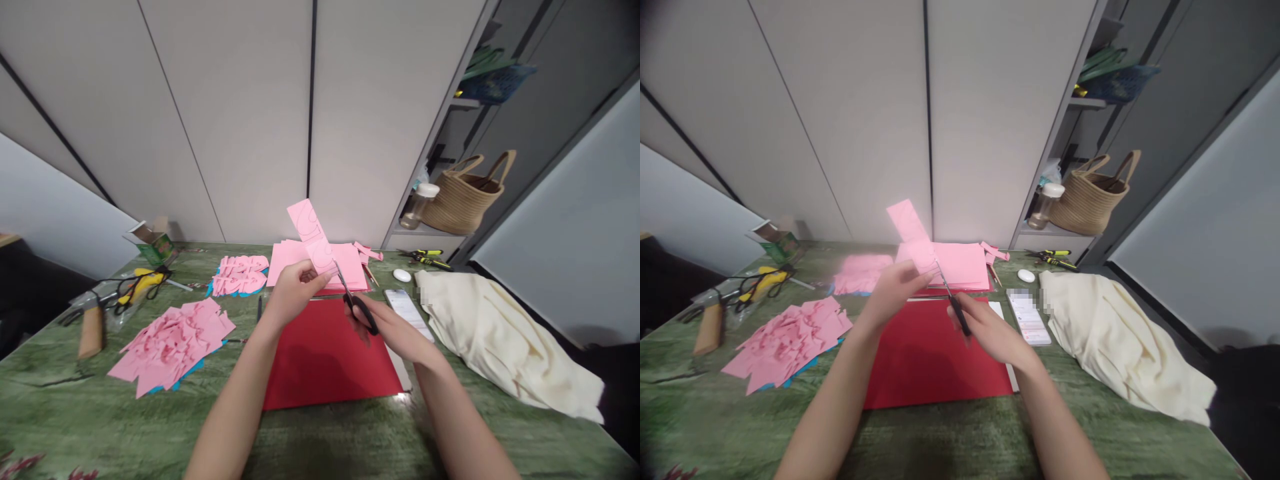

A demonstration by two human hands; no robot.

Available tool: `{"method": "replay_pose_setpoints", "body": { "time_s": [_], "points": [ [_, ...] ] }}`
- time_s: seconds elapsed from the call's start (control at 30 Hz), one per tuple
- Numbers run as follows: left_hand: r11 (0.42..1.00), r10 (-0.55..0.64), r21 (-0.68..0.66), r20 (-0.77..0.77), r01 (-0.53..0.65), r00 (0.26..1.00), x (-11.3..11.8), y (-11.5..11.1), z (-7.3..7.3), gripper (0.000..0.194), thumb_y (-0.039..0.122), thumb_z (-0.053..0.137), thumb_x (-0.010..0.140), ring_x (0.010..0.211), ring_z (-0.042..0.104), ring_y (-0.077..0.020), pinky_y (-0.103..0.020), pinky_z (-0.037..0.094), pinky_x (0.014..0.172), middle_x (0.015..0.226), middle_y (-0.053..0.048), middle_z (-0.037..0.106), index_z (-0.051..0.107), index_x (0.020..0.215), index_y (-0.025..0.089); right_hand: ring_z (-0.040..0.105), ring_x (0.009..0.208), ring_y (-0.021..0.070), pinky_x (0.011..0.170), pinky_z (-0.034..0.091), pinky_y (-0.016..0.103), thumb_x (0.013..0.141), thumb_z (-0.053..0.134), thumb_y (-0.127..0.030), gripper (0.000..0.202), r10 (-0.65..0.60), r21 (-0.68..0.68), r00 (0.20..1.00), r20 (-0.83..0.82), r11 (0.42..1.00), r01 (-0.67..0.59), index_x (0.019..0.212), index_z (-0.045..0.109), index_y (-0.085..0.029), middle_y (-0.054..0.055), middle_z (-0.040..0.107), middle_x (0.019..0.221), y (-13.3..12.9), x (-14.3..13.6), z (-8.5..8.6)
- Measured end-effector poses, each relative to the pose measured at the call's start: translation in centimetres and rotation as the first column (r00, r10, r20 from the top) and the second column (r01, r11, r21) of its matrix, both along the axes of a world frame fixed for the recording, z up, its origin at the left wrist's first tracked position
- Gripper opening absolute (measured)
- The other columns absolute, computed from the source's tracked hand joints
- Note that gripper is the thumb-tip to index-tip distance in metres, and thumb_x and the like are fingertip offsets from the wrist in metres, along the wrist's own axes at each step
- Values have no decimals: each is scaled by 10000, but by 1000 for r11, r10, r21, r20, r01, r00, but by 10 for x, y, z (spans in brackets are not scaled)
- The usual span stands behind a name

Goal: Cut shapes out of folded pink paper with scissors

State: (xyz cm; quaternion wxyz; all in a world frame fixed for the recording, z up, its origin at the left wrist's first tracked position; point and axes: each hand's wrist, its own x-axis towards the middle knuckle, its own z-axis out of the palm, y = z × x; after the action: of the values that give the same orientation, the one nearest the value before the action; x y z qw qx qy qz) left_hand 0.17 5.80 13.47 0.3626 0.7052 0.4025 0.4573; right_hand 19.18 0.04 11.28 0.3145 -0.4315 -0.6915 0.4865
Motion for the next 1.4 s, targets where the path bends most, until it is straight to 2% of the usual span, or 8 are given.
{"method": "replay_pose_setpoints", "body": {
  "time_s": [0.37, 0.63, 0.9, 1.2, 1.4],
  "points": [
    [1000, 25, 7, 5, -25, 1000, 0, -2, 2, 288, 310, 582, 749, 523, 353, -82, -214, 266, 489, 551, 41, 397, 427, 556, 164, 413, 532, 116, 564, 351, 268, 946, 299, -393, 265, -51, 20, 998, 42, 999, 50, 791, 427, -220, -43, 436, 654, -2, -5, 1],
    [1000, 20, 6, -7, -20, 1000, -1, 0, 1, 260, 307, 575, 751, 530, 366, -85, -215, 276, 494, 557, 41, 410, 454, 572, 161, 376, 530, 119, 546, 329, 266, 935, 308, -411, 270, -87, 23, 995, 58, 996, 86, 826, 463, -219, -51, 392, 610, -2, -9, 1],
    [1000, 20, -6, 27, -20, 999, -1, 1, 0, 269, 309, 582, 741, 527, 362, -89, -221, 285, 495, 553, 32, 413, 451, 555, 166, 380, 552, 129, 532, 324, 262, 922, 329, -416, 262, -109, 46, 989, 96, 993, 105, 831, 476, -219, -36, 408, 618, -1, -9, -1],
    [1000, 18, -20, -5, -18, 1000, -1, 2, 0, 286, 362, 571, 747, 549, 379, -92, -217, 300, 513, 567, 36, 405, 449, 582, 162, 400, 629, 127, 542, 330, 243, 900, 371, -448, 268, -144, 37, 986, 89, 989, 141, 829, 479, -214, -20, 435, 697, 1, -8, -6],
    [999, 8, -32, -10, -8, 1000, -1, 3, 0, 259, 324, 559, 749, 560, 378, -96, -216, 299, 511, 575, 29, 399, 442, 584, 162, 398, 643, 135, 557, 330, 245, 891, 377, -461, 284, -150, 42, 983, 103, 988, 146, 841, 493, -207, -9, 451, 705, 2, -9, -6]
  ]
}}
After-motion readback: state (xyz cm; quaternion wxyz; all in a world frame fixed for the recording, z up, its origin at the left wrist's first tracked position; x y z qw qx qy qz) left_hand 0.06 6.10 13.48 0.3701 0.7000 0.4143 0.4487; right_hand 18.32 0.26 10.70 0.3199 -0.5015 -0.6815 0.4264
